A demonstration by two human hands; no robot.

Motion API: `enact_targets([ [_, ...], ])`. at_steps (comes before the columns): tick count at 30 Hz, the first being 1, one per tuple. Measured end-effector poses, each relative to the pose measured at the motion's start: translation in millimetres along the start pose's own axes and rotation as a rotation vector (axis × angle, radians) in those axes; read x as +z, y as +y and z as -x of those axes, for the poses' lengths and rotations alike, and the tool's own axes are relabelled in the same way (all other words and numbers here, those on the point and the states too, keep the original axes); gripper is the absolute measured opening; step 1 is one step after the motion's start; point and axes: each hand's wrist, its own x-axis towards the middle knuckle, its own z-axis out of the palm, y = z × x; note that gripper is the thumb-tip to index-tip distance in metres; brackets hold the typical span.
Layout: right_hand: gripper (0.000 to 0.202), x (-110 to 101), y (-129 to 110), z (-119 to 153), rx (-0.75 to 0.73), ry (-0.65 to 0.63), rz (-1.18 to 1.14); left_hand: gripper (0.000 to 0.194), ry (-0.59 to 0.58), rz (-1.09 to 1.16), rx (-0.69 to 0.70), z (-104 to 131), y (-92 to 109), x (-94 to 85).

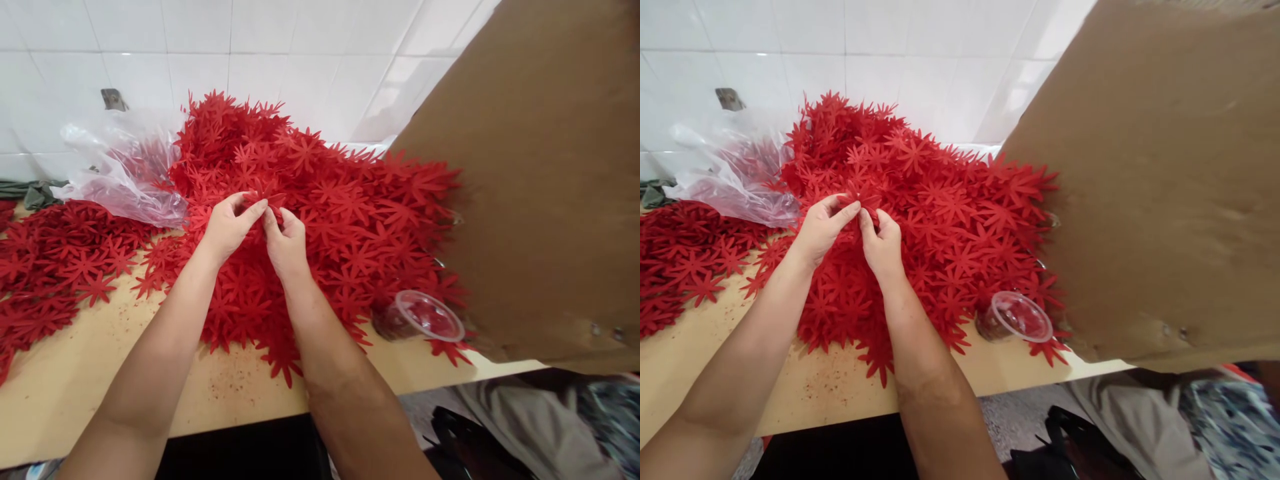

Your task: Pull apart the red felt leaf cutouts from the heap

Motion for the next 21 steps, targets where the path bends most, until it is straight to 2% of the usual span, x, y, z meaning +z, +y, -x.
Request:
enact_targets([
  [3,0.035,3.6,-1.4,2.4,0.027,-0.047,-0.078,0.007,0.016,0.022,0.032,-3.2,-1.5,-1.9],
  [7,0.042,9.2,-1.5,3.8,0.137,-0.151,-0.266,0.006,0.106,0.018,0.049,-9.4,-3.5,-7.6],
  [11,0.039,10.4,-1.0,4.2,0.183,-0.126,-0.287,0.008,0.227,0.092,0.023,-11.5,0.4,-11.3],
  [14,0.039,8.6,0.7,3.9,0.206,-0.044,-0.298,0.007,0.300,0.237,-0.094,-10.9,7.3,-14.2],
  [16,0.039,7.4,2.2,3.5,0.209,-0.017,-0.291,0.007,0.306,0.358,-0.192,-9.6,13.0,-16.5],
  [21,0.043,7.2,6.0,3.2,0.157,-0.033,-0.223,0.013,0.207,0.697,-0.465,-5.8,22.3,-20.4],
])
